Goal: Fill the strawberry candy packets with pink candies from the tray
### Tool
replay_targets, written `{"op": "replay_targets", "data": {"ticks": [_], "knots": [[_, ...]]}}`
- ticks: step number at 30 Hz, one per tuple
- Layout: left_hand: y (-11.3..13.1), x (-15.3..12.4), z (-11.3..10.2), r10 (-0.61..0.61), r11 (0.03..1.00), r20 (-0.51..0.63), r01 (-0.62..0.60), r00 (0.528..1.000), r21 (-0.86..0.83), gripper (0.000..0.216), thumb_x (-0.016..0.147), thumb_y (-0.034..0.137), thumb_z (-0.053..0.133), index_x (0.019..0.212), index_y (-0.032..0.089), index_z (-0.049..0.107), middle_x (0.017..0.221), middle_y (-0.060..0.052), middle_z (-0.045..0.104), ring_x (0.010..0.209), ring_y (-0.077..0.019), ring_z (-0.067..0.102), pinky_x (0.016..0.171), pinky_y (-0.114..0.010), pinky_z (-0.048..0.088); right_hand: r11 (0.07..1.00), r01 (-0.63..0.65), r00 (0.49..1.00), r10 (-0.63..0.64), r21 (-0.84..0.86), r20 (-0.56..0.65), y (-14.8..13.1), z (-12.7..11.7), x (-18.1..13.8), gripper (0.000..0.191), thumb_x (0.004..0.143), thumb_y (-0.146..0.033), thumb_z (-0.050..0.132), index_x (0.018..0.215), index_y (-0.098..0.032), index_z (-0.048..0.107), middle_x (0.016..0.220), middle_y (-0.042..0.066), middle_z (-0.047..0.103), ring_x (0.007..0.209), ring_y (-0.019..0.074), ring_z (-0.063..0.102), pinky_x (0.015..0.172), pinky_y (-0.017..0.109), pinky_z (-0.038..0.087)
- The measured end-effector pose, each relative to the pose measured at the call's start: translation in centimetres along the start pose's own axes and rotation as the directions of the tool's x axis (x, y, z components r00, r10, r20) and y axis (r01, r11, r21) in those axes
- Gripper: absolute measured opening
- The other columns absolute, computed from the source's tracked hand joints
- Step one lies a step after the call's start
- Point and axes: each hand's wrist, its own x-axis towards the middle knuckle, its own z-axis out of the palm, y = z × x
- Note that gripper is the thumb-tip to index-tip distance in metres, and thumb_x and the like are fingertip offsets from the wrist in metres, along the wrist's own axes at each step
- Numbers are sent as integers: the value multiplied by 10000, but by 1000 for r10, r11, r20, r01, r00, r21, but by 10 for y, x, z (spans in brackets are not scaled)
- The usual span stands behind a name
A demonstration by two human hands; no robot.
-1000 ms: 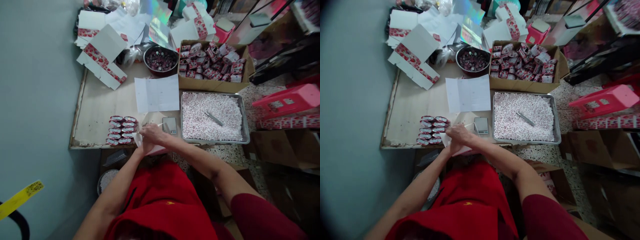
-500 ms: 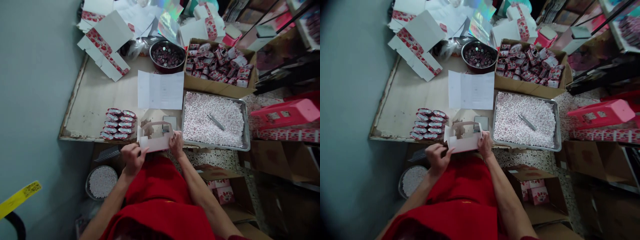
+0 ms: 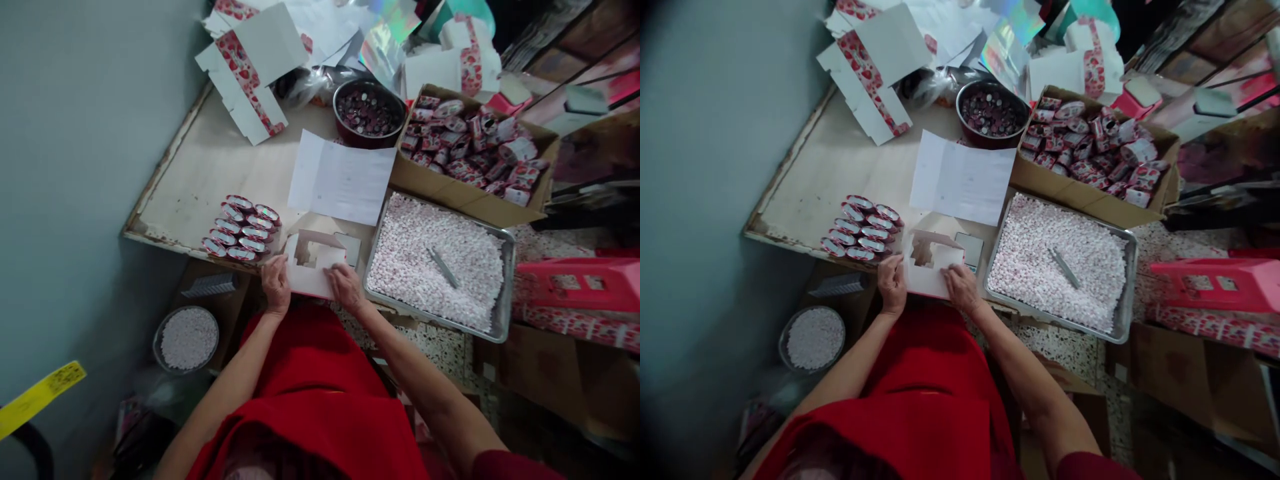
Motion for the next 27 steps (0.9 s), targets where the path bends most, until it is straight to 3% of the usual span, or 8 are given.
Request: {"op": "replay_targets", "data": {"ticks": [5, 10, 14, 18, 20, 23, 25, 27], "knots": [[-12, 1, -17, 326, 926, 251, -362, 911, 111, 372, 983, 266, 553, 1314, 263, 721, 1320, -144, 602, 1224, -281, 553, 1095, -460, 440, 975, -221, 950, 210, -21, -232, 22, -14, 18, 706, 945, -482, 655, 1533, -184, 403, 1258, 173, 563, 1117, 317, 555, 929, 469, 521], [-20, 15, -25, 345, 892, 404, -430, 847, 140, 427, 922, 351, 633, 1334, 283, 718, 1342, -134, 590, 1266, -315, 523, 1137, -512, 420, 972, 97, 981, -57, -213, 186, 47, -37, 55, 560, 1004, -392, 597, 1541, -273, 495, 996, 82, 655, 909, 250, 592, 841, 346, 479], [-23, 17, -26, 276, 937, 380, -335, 883, 99, 390, 934, 308, 591, 1296, 280, 731, 1329, -117, 631, 1276, -302, 547, 1136, -504, 440, 896, 421, 805, -299, -140, 512, 50, -58, 85, 451, 1014, -202, 525, 1415, -370, 642, 865, 47, 642, 827, 210, 553, 823, 332, 435], [-20, 5, -22, 165, 986, 278, -166, 946, -21, 356, 964, 268, 524, 1253, 259, 731, 1363, -109, 647, 1274, -266, 595, 1135, -463, 466, 863, 504, 633, -392, 29, 668, 32, -71, 103, 570, 877, -145, 663, 1400, -372, 649, 1315, 89, 637, 1168, 280, 537, 1027, 434, 402], [-16, 0, -19, 100, 994, 233, -89, 967, -57, 347, 974, 257, 497, 1229, 249, 732, 1375, -104, 651, 1272, -251, 610, 1141, -450, 469, 887, 456, 606, -368, 71, 706, 20, -68, 110, 531, 843, -210, 712, 1359, -327, 674, 1533, 106, 497, 1318, 339, 477, 1089, 504, 374], [-10, -2, -13, 35, 996, 154, -22, 987, -87, 311, 968, 259, 510, 1173, 242, 743, 1344, -100, 673, 1251, -245, 632, 1134, -447, 479, 980, 196, 731, -165, 28, 662, 10, -51, 119, 440, 910, -425, 685, 1302, -226, 673, 1518, 170, 506, 1296, 352, 534, 1078, 525, 419], [-7, -2, -10, -2, 994, 78, 11, 997, -108, 279, 967, 264, 532, 1154, 234, 737, 1316, -101, 688, 1233, -245, 644, 1118, -446, 488, 999, -40, 796, 16, 25, 605, 9, -36, 127, 667, 903, -560, 680, 1439, -185, 545, 1459, 200, 557, 1230, 338, 595, 1045, 506, 467], [-6, -2, -8, -24, 993, 20, 26, 1000, -117, 246, 970, 263, 549, 1135, 226, 728, 1297, -103, 699, 1215, -242, 654, 1099, -443, 497, 968, -238, 781, 139, 85, 609, 11, -25, 135, 885, 878, -650, 677, 1568, -184, 378, 1422, 191, 599, 1187, 327, 633, 1021, 490, 498]]}}
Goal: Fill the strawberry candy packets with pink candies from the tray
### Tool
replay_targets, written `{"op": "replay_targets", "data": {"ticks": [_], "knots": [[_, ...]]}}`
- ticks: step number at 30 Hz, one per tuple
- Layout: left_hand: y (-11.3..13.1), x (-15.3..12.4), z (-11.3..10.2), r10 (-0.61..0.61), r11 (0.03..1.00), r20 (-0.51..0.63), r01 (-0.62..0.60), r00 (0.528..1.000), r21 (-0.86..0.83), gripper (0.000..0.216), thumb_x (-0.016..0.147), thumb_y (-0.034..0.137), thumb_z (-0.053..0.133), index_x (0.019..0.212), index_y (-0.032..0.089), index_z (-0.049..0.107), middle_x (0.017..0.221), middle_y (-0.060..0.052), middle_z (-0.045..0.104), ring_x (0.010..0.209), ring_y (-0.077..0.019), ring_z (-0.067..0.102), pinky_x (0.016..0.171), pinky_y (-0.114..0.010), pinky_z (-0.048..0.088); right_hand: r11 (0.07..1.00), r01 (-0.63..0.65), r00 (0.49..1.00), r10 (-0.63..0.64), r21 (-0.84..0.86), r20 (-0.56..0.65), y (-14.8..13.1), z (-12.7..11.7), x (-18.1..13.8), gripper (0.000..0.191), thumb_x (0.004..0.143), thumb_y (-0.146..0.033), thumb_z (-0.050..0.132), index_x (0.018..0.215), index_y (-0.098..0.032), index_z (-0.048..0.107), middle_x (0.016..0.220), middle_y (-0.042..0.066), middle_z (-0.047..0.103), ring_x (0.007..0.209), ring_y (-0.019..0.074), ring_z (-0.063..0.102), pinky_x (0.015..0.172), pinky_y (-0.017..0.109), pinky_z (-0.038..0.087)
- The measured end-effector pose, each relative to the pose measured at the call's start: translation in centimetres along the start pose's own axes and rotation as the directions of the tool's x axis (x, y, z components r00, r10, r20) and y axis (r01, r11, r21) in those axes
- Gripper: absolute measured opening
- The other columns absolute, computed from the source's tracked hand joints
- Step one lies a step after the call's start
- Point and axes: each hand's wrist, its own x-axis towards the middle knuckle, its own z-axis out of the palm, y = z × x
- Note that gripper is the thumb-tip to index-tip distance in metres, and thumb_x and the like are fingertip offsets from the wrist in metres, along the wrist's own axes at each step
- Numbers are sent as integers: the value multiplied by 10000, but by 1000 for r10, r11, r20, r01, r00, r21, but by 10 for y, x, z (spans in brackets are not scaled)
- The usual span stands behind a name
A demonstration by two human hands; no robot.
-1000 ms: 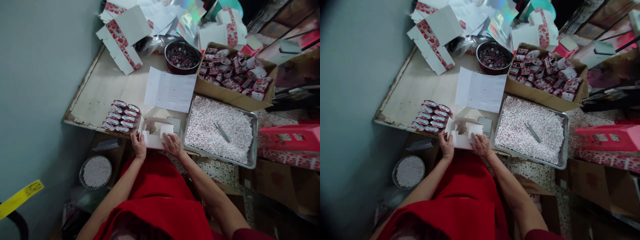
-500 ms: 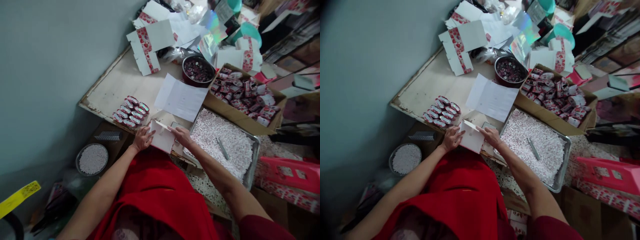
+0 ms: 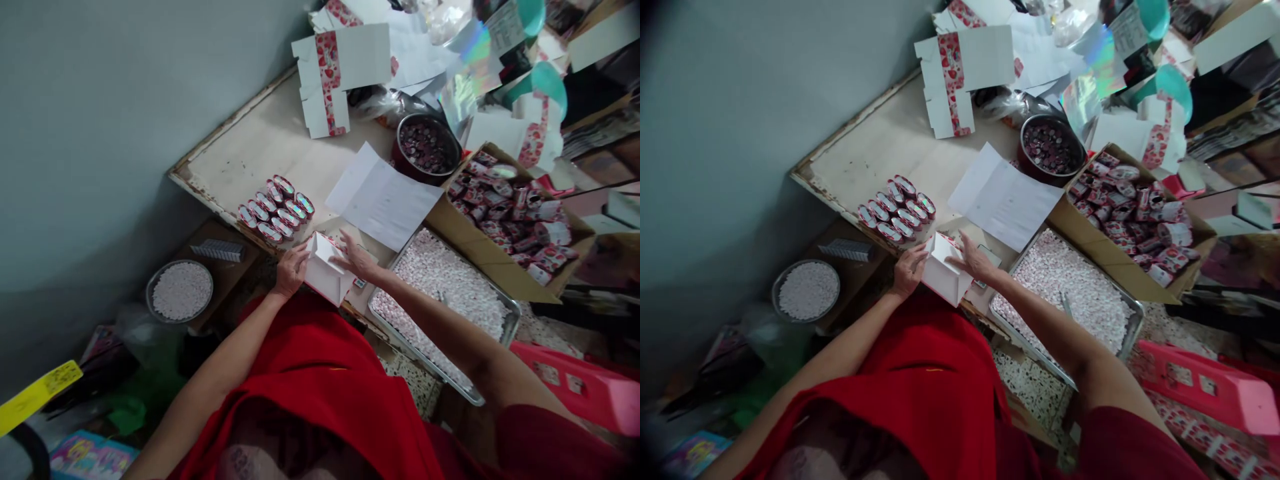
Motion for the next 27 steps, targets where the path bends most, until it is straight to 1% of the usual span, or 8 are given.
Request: {"op": "replay_targets", "data": {"ticks": [3, 6, 11, 16, 19, 22, 24, 27], "knots": [[0, -1, 2, 22, 999, -8, -22, 1000, 27, 204, 967, 255, 568, 1092, 222, 725, 1297, -100, 702, 1200, -237, 658, 1085, -434, 501, 958, -164, 982, 135, 234, 135, 0, -6, 14, 825, 885, -727, 614, 1526, -227, 476, 1306, 126, 691, 1127, 304, 670, 996, 453, 530], [0, -3, 3, 36, 996, 16, -37, 999, 81, 203, 961, 241, 571, 1090, 221, 727, 1311, -99, 693, 1197, -240, 650, 1078, -432, 500, 878, -277, 945, 175, 391, 276, -4, -15, 20, 756, 853, -729, 651, 1422, -233, 607, 1267, 96, 715, 1068, 283, 694, 944, 418, 574], [-3, -1, 1, 75, 992, 66, -81, 995, 92, 209, 958, 233, 567, 1091, 225, 729, 1316, -98, 689, 1194, -241, 645, 1074, -433, 501, 721, -381, 898, 139, 579, 418, -6, -25, 32, 1138, 619, -464, 923, 1587, -181, 394, 1413, 152, 630, 1074, 273, 699, 881, 370, 613], [-7, 6, 3, 55, 997, 135, -62, 989, 51, 203, 966, 252, 566, 1098, 235, 718, 1333, -90, 683, 1207, -235, 643, 1087, -440, 497, 658, -381, 893, 81, 649, 443, 13, -38, 40, 1318, 586, -513, 929, 1655, -194, 227, 1349, 150, 663, 1047, 270, 704, 867, 379, 620], [-9, 8, 7, 4, 998, 113, -11, 994, 61, 193, 956, 280, 578, 1072, 236, 726, 1340, -104, 661, 1231, -253, 628, 1099, -457, 491, 712, -329, 862, -42, 620, 506, 24, -45, 40, 1326, 566, -571, 930, 1651, -215, 257, 1343, 141, 663, 1097, 286, 679, 926, 420, 592], [-6, 10, 10, -20, 998, 90, 15, 996, 57, 202, 965, 308, 572, 1065, 234, 732, 1301, -110, 651, 1216, -250, 628, 1079, -442, 500, 830, -158, 824, -187, 534, 535, 30, -45, 40, 1241, 568, -596, 928, 1613, -229, 368, 1402, 120, 623, 1201, 293, 620, 1031, 446, 530], [2, 11, 11, 2, 996, 54, -7, 999, 89, 186, 955, 331, 601, 1035, 239, 740, 1304, -111, 638, 1246, -266, 601, 1102, -459, 469, 912, -4, 860, -206, 409, 467, 31, -39, 40, 1264, 538, -591, 948, 1608, -227, 382, 1442, 125, 583, 1273, 315, 564, 1100, 477, 467], [19, 10, 12, 18, 981, -15, -14, 1000, 196, 172, 918, 383, 674, 987, 246, 753, 1370, -115, 600, 1339, -327, 516, 1207, -556, 309, 975, 146, 942, -188, 167, 276, 31, -22, 39, 1336, 483, -588, 978, 1614, -213, 374, 1457, 161, 540, 1330, 358, 496, 1171, 531, 367]]}}
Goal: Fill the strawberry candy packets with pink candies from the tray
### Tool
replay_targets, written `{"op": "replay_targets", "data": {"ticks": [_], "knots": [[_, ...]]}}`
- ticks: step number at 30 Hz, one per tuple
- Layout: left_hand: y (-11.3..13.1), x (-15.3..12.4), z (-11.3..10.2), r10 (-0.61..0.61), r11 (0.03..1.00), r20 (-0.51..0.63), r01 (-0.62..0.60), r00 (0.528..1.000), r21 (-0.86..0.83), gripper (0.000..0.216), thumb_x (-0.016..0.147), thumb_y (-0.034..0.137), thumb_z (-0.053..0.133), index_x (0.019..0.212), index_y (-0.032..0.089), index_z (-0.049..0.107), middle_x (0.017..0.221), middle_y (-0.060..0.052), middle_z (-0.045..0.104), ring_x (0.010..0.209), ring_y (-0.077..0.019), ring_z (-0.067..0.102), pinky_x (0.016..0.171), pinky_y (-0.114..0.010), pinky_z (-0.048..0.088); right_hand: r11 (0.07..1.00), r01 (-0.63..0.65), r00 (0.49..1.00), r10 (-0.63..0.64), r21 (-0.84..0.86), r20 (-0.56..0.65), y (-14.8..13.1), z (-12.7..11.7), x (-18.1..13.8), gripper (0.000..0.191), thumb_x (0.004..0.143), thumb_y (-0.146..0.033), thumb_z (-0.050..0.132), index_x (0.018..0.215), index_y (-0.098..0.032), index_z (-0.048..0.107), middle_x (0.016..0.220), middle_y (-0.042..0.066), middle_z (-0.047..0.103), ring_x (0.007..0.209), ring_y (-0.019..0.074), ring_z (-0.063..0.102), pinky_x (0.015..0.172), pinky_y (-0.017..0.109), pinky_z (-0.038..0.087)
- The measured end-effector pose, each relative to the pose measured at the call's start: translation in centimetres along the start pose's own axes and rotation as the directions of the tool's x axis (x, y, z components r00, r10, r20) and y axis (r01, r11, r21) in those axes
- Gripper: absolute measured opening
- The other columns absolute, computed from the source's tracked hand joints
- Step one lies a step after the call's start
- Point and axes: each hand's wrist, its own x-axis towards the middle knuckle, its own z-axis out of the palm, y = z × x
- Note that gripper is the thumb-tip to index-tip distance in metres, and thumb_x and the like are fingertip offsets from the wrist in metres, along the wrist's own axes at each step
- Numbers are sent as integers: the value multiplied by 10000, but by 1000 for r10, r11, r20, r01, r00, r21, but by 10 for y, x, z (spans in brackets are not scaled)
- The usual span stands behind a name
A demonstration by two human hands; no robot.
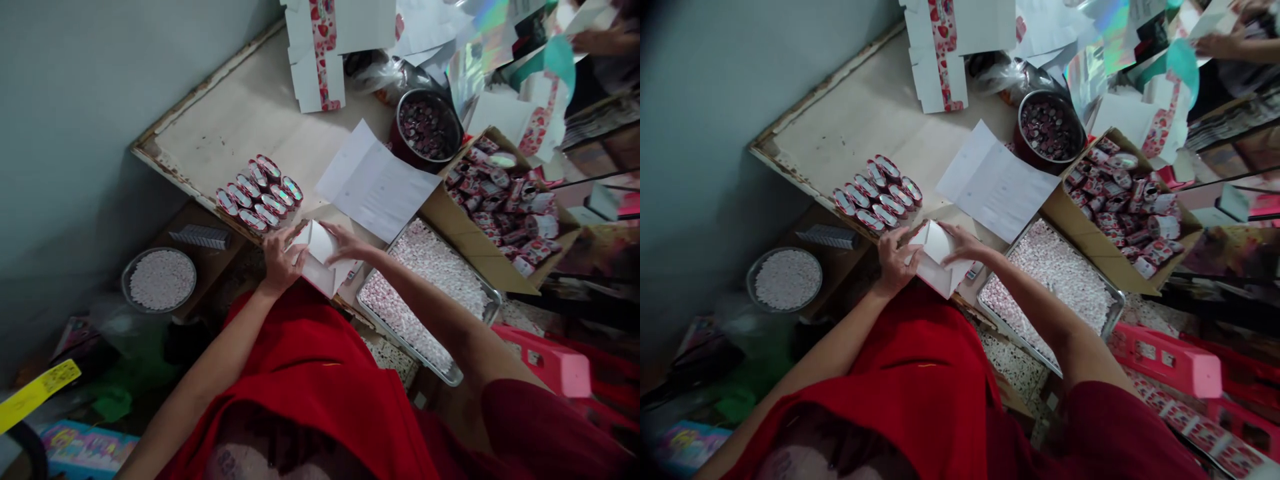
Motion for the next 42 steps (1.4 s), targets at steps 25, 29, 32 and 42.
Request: {"op": "replay_targets", "data": {"ticks": [25, 29, 32, 42], "knots": [[41, -21, 29, -802, 502, -168, 493, 574, -710, 387, 934, 519, 589, 726, 203, 507, 685, 27, 467, 659, -134, 455, 648, -250, 379, 856, -200, 960, 75, -477, -269, -31, 75, -44, 1251, 682, -425, 895, 1651, -192, 139, 1323, 201, 620, 1185, 390, 605, 981, 497, 488], [62, -20, -4, -841, 448, -145, 519, 522, -728, 409, 917, 556, 604, 733, 199, 524, 674, 25, 488, 636, -128, 464, 614, -250, 373, 902, -217, 937, 86, -373, -338, -56, 95, -64, 1213, 726, -394, 858, 1657, -178, 111, 1375, 225, 587, 1199, 389, 608, 978, 496, 508], [69, -20, -28, -873, 394, -110, 553, 476, -734, 426, 889, 593, 618, 766, 188, 567, 678, 18, 533, 636, -130, 496, 607, -248, 386, 939, -211, 931, 109, -270, -348, -79, 105, -71, 1211, 722, -373, 849, 1659, -183, 105, 1437, 226, 544, 1257, 390, 577, 1022, 513, 492], [97, -37, -84, -854, 471, -108, 667, 509, -577, 413, 869, 553, 659, 705, 195, 535, 666, 26, 519, 625, -125, 472, 587, -239, 363, 944, -281, 950, 299, 172, -89, -105, 100, -71, 916, 577, -487, 925, 1378, -211, 576, 1095, 58, 745, 978, 271, 682, 851, 364, 539]]}}
